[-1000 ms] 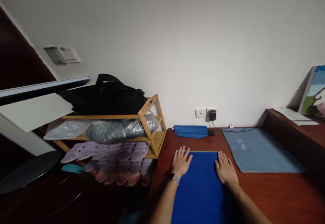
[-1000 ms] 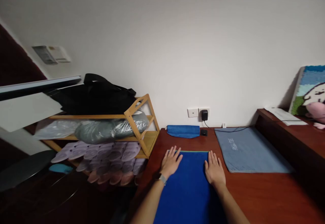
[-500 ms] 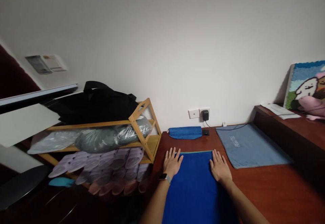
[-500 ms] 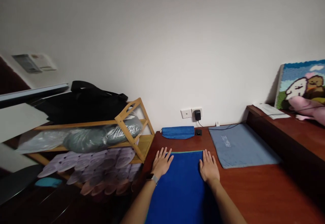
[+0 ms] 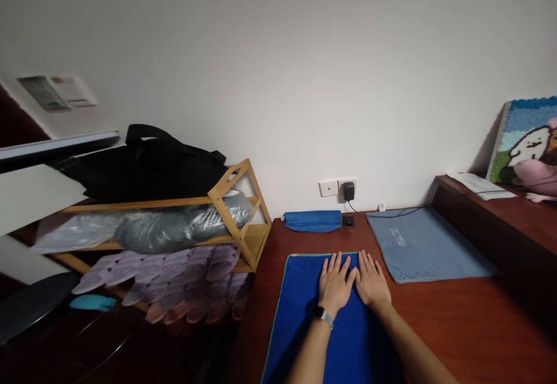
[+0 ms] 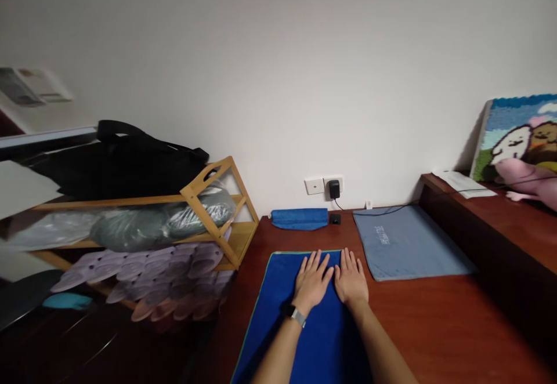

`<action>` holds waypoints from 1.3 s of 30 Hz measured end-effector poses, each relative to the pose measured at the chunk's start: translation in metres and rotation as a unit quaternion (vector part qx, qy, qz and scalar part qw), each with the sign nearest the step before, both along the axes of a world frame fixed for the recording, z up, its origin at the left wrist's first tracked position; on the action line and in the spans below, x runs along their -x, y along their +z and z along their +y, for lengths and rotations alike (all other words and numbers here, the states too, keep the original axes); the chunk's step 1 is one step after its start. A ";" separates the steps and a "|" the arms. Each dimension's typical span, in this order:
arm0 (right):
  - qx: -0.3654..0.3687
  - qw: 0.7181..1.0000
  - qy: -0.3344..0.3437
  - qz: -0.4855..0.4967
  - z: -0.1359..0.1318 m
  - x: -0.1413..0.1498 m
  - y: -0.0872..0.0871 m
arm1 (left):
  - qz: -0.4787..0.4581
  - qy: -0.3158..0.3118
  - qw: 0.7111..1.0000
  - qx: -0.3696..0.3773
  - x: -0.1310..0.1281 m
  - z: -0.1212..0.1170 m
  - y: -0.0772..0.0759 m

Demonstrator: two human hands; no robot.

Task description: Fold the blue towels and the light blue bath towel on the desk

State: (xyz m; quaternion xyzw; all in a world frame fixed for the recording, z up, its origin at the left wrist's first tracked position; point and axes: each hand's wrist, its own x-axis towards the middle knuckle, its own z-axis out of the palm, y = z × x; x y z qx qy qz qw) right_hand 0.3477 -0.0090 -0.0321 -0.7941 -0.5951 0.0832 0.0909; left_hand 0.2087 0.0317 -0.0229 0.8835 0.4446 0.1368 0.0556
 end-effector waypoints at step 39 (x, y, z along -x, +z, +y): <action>0.018 0.999 -0.015 0.032 -0.086 0.038 0.025 | 0.049 0.084 0.994 -0.053 0.091 -0.005 0.029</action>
